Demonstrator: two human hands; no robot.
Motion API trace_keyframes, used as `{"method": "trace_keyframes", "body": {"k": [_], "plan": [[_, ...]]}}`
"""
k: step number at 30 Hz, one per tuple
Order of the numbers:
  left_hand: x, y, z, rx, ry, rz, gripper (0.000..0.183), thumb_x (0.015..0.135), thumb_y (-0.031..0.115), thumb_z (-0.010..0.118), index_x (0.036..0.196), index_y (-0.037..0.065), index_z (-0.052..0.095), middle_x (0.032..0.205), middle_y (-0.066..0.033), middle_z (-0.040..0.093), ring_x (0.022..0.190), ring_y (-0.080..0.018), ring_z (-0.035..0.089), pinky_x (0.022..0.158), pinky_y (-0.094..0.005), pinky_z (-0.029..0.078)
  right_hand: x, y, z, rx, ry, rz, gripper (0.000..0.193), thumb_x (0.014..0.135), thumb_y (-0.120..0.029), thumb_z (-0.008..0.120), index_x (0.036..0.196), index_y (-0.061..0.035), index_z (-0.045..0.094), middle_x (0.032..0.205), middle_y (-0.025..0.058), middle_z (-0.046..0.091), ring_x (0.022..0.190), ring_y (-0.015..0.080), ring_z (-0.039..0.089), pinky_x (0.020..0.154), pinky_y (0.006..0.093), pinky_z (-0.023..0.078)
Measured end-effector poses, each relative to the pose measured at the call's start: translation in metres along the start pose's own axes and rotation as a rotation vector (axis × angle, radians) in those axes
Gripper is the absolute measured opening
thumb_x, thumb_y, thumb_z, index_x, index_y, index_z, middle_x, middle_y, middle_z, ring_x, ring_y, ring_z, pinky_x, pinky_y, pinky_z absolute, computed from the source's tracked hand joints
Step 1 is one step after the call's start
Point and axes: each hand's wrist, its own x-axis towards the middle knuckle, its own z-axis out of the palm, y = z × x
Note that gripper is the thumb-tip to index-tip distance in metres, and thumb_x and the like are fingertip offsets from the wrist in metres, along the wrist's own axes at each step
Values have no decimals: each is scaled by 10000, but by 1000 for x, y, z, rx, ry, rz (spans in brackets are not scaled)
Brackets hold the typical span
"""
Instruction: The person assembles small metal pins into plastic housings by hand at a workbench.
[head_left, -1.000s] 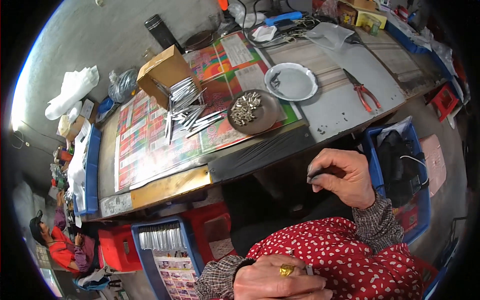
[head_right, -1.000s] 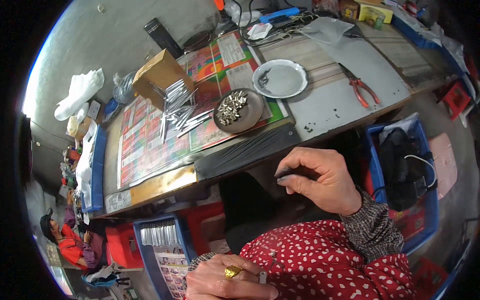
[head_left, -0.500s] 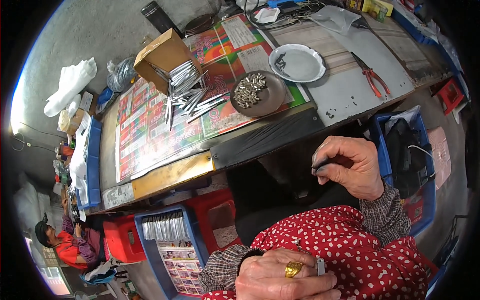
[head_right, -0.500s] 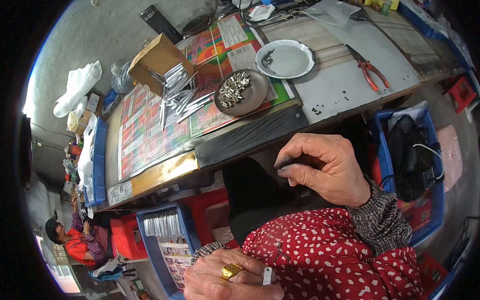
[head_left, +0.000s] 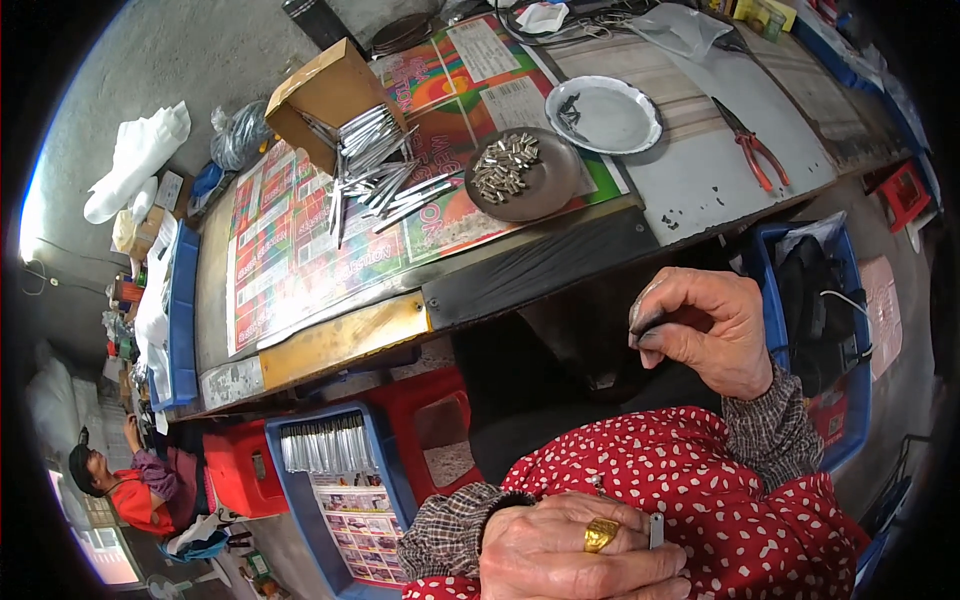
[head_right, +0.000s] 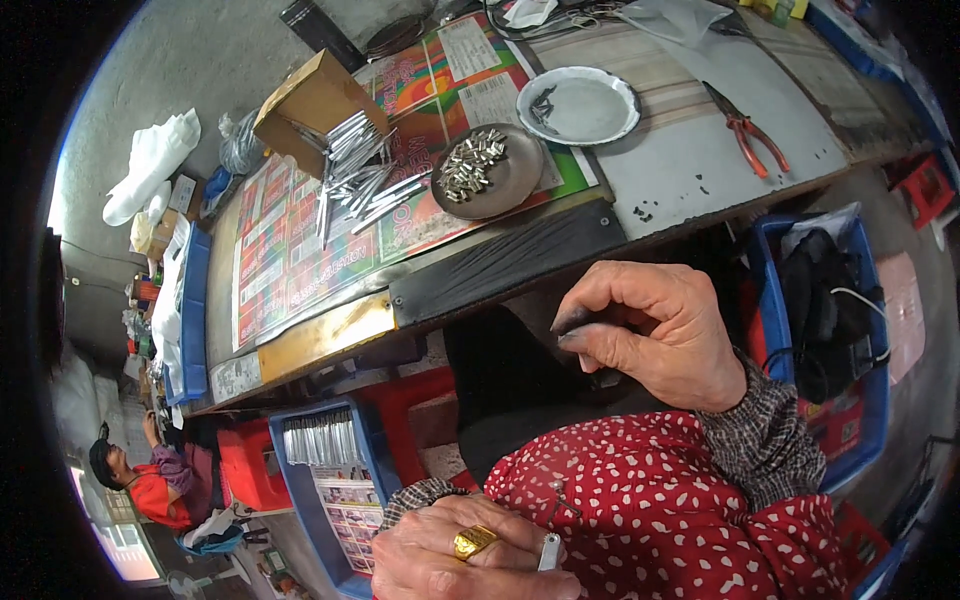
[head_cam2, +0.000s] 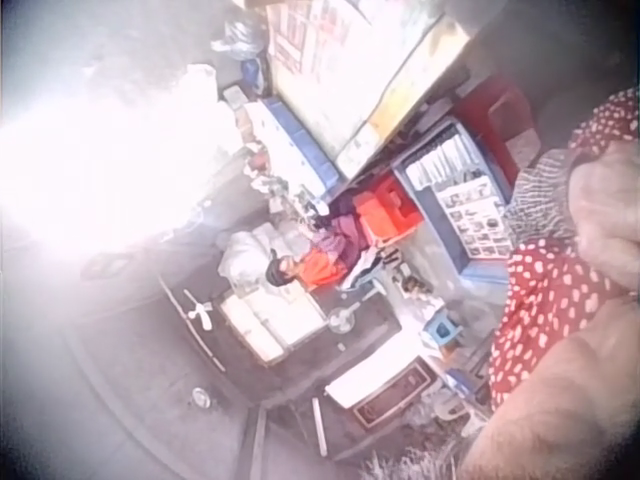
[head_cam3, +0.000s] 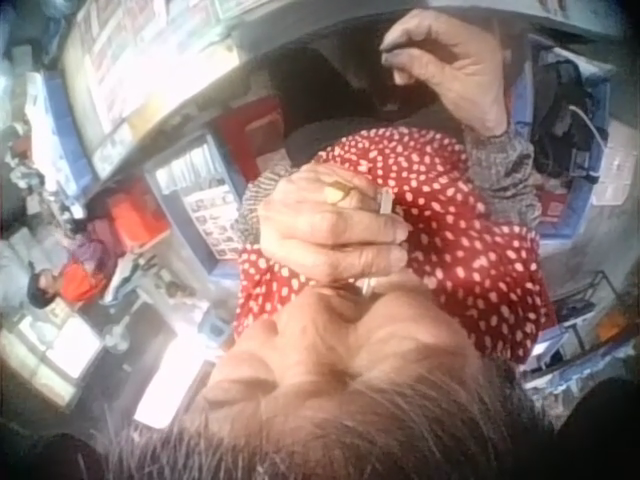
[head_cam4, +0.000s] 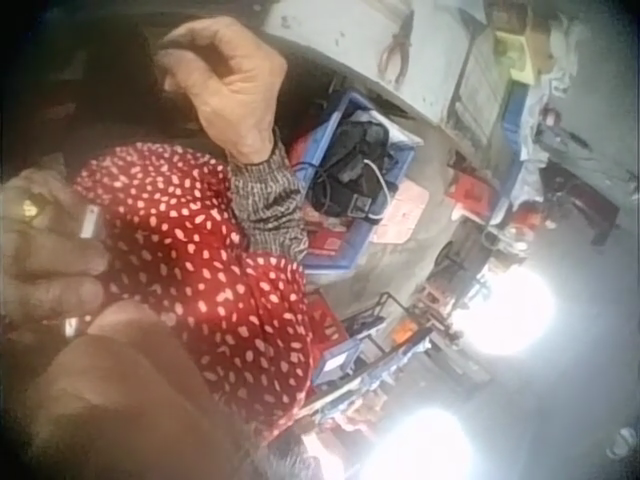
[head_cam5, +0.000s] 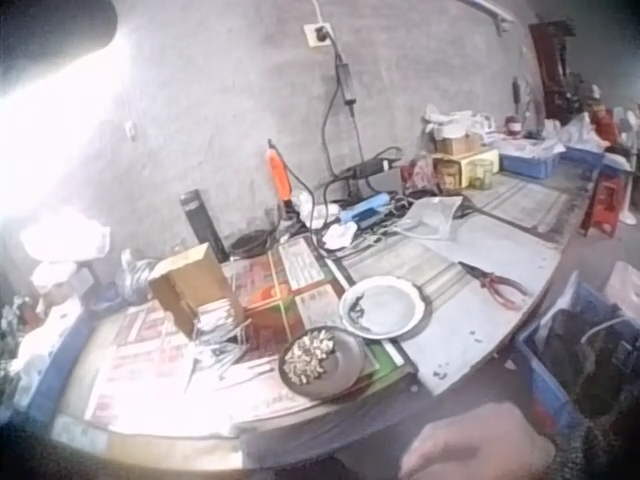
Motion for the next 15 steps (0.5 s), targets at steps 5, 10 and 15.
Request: {"method": "trace_keyframes", "body": {"k": [5,10,15], "plan": [[4,-5,-17,-108,-274,-56,77,759,19,673,805,-40,691,805,-202,655,582,-185,627,518,-281,513,0,2,-2,11,2,9,80,812,43,630,892,40,619,818,53,607,661,69,589,592,182,491],[-4,-1,-5,-48,-70,-21,64,757,5,667,788,-47,687,796,-208,652,569,-185,614,517,-279,513,-1,2,1,16,-2,-4,80,811,52,623,890,43,618,825,58,605,665,72,591,590,183,492],[-4,-2,-5,-84,-80,-37,63,753,10,673,781,-44,689,783,-208,654,545,-175,599,502,-273,506,-1,2,1,8,0,-7,82,807,55,625,888,44,618,827,62,605,664,75,592,587,182,493]]}}
